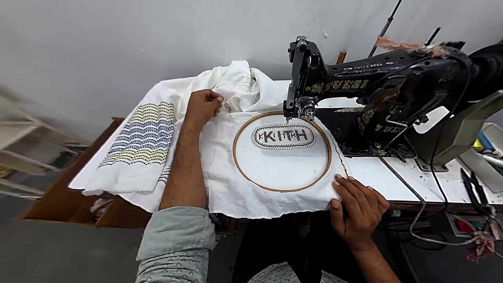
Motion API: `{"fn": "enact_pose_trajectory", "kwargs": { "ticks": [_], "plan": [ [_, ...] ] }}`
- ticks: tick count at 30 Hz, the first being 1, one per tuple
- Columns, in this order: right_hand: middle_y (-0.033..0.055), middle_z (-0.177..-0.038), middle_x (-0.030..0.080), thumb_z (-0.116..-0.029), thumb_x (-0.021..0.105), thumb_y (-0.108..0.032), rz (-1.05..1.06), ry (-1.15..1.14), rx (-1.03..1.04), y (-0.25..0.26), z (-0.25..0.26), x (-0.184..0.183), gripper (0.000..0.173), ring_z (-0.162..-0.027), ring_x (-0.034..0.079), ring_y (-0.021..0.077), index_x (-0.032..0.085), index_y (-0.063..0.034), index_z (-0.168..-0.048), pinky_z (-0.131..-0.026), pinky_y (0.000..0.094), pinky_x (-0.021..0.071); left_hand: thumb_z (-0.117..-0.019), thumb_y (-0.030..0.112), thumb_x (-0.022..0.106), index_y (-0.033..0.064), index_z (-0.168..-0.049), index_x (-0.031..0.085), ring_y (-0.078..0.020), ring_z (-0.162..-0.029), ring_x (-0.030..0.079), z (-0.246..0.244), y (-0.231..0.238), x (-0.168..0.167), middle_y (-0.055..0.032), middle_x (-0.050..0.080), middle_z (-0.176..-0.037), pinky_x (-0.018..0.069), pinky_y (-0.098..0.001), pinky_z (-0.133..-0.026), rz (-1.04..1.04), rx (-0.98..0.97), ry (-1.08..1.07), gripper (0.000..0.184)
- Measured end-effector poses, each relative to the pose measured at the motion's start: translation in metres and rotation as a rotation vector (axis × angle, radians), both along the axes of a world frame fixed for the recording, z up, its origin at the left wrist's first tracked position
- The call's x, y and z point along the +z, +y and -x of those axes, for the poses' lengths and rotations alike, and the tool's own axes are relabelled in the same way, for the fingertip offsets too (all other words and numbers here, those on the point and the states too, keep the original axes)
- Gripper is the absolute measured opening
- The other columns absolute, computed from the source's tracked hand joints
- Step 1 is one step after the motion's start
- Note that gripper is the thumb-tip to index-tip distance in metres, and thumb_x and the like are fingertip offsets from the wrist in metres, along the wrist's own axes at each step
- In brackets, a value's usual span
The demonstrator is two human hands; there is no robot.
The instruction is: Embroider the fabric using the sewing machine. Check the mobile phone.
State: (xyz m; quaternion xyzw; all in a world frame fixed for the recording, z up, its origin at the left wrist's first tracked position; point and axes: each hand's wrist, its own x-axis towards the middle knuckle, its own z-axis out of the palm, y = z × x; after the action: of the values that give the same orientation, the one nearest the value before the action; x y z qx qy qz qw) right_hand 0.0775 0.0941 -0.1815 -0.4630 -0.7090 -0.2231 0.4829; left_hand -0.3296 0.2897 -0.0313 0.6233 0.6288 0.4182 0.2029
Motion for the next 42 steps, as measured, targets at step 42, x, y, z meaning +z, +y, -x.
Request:
{"fn": "enact_pose_trajectory", "kwargs": {
  "ticks": [42],
  "plan": [
    [0.0022, -0.132, 0.07, -0.105, 0.04, -0.042, 0.01, 0.011, 0.01, -0.003, 0.0, 0.0, 0.045, -0.133, 0.056, 0.0177, 0.072, -0.0154, -0.123, -0.116, 0.0428, 0.0306, -0.1027, 0.008, 0.059, -0.0029, -0.118, 0.062, -0.0119, -0.08, 0.072, -0.036, 0.015, -0.025, -0.011, 0.07, -0.102, 0.0629, -0.0305, -0.075, -0.218, 0.087, -0.254, 0.019]
  ]
}}
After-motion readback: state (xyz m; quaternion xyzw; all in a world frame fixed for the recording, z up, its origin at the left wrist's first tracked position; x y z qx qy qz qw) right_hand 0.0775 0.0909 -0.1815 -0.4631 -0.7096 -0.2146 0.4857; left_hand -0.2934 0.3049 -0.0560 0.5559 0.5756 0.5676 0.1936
